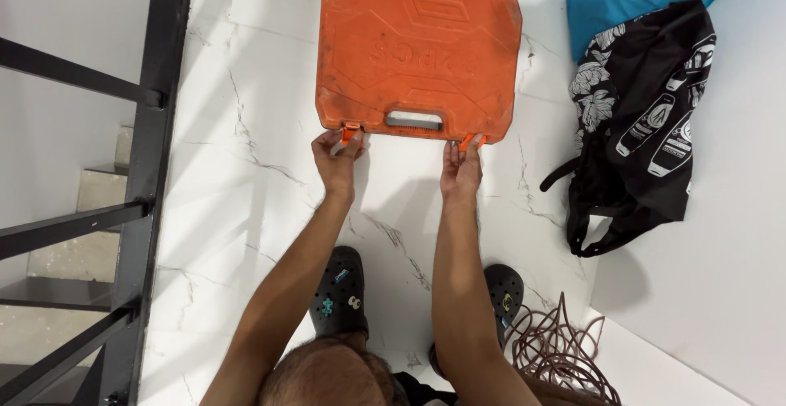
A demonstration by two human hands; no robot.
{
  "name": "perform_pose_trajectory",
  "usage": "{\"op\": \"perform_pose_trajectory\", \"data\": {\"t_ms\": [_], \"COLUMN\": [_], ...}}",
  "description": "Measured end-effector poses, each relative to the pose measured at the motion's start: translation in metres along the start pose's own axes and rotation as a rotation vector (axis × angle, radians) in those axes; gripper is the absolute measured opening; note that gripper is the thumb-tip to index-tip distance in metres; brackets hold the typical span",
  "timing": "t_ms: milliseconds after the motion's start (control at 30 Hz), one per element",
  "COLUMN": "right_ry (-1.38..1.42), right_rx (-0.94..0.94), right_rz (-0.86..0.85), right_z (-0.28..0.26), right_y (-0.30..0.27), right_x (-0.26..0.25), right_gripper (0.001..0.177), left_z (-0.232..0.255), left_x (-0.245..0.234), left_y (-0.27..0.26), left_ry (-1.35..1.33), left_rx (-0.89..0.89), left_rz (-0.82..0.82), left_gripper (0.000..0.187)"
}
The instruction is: Organizing wrenches and sockets into a plastic tool case and closing it.
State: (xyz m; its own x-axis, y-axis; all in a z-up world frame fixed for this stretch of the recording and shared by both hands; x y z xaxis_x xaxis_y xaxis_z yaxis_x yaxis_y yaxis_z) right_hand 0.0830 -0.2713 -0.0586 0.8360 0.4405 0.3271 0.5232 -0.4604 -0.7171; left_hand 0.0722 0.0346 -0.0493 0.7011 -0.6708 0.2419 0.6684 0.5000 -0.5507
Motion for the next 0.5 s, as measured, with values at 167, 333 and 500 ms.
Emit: {"op": "perform_pose_trajectory", "data": {"t_ms": [167,333,500], "right_ry": [0.018,0.019,-0.007], "right_rx": [-0.008,-0.011,-0.006], "right_rz": [-0.057,-0.097,-0.083], "right_z": [0.001,0.001,-0.002], "right_y": [0.006,0.01,0.001], "right_x": [0.003,0.001,0.006], "right_gripper": [0.057,0.056,0.055], "left_z": [-0.021,-0.018,-0.013], "left_x": [-0.005,-0.008,-0.006], "left_y": [0.008,0.003,-0.003], "left_ry": [0.013,0.039,-0.037], "left_rx": [-0.114,-0.168,-0.253], "left_rz": [-0.015,0.04,0.066], "left_gripper": [0.051,0.047,0.041]}}
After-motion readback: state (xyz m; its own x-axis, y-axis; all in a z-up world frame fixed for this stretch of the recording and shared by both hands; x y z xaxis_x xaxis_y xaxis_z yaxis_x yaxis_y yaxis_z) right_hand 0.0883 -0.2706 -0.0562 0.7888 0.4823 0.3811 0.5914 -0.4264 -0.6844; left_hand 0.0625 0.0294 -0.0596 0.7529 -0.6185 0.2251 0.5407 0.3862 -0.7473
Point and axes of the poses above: each hand's wrist, its own y-axis towards the middle knuckle, its own x-axis out of the palm, z = x × y, the point moved 10 cm from there along y, towards the middle knuckle, and after that the axes turned 4 degrees about z, right-handed, at the moved point
